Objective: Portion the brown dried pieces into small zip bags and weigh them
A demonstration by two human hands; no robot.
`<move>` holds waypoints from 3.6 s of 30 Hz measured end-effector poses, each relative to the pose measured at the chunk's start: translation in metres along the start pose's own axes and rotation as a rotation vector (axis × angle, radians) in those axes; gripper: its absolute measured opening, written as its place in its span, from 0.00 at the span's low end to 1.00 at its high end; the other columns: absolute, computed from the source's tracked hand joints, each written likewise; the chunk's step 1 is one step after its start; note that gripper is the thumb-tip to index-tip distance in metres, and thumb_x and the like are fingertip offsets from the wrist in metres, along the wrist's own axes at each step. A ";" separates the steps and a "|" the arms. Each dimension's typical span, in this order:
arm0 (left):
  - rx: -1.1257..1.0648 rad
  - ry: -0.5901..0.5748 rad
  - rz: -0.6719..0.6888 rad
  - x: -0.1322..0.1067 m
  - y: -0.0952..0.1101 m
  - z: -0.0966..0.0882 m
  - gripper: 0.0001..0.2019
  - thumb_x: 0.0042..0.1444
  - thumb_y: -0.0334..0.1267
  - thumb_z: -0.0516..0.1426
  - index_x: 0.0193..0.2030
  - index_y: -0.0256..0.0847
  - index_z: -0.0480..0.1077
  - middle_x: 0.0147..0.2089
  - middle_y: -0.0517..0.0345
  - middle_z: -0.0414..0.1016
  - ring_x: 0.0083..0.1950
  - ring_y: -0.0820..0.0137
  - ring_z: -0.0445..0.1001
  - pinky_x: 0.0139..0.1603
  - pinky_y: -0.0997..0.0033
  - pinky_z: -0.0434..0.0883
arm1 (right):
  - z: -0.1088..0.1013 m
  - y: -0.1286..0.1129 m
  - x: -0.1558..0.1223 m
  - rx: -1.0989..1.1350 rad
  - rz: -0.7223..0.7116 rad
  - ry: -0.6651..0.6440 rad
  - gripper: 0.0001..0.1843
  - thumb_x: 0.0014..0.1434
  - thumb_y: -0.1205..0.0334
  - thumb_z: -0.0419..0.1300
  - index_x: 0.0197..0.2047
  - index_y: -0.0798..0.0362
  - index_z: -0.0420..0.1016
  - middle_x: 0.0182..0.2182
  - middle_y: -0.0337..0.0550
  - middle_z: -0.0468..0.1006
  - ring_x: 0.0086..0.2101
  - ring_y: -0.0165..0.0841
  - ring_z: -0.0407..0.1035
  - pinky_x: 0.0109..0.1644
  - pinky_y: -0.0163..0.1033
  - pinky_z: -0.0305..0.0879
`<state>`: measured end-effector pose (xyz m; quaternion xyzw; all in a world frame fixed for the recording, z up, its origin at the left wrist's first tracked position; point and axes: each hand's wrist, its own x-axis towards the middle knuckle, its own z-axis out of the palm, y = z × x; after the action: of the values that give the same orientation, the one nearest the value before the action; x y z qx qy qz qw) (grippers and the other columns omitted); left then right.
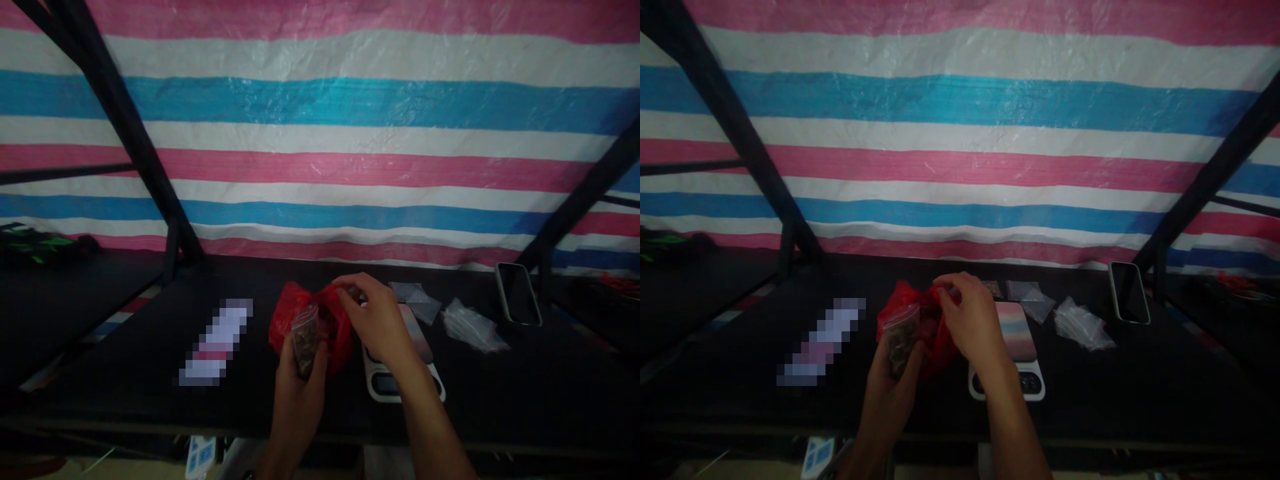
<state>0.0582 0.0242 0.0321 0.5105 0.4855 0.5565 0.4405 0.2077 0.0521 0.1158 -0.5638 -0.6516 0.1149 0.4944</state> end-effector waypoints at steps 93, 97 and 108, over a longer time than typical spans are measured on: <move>-0.599 -0.457 -0.361 0.017 -0.006 -0.026 0.35 0.56 0.41 0.67 0.69 0.50 0.59 0.45 0.55 0.83 0.31 0.60 0.85 0.32 0.65 0.76 | -0.032 -0.005 -0.020 -0.192 0.089 -0.121 0.11 0.70 0.60 0.59 0.51 0.45 0.81 0.49 0.45 0.80 0.49 0.41 0.77 0.59 0.50 0.69; -0.551 -0.373 -0.305 0.013 -0.002 -0.027 0.36 0.53 0.38 0.66 0.68 0.48 0.62 0.47 0.53 0.83 0.35 0.61 0.83 0.35 0.64 0.75 | -0.032 -0.008 -0.019 -0.174 0.099 -0.143 0.10 0.70 0.62 0.60 0.51 0.47 0.81 0.49 0.46 0.80 0.51 0.41 0.76 0.60 0.50 0.68; -0.386 -0.209 -0.082 0.006 0.000 -0.027 0.24 0.56 0.32 0.62 0.60 0.49 0.76 0.65 0.56 0.77 0.68 0.57 0.71 0.66 0.65 0.67 | -0.032 -0.043 -0.022 0.021 0.094 -0.374 0.10 0.66 0.66 0.65 0.49 0.44 0.83 0.37 0.34 0.84 0.36 0.32 0.75 0.43 0.37 0.70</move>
<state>0.0304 0.0271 0.0324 0.4513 0.3420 0.5647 0.6004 0.2027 0.0057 0.1506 -0.5573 -0.7038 0.2473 0.3644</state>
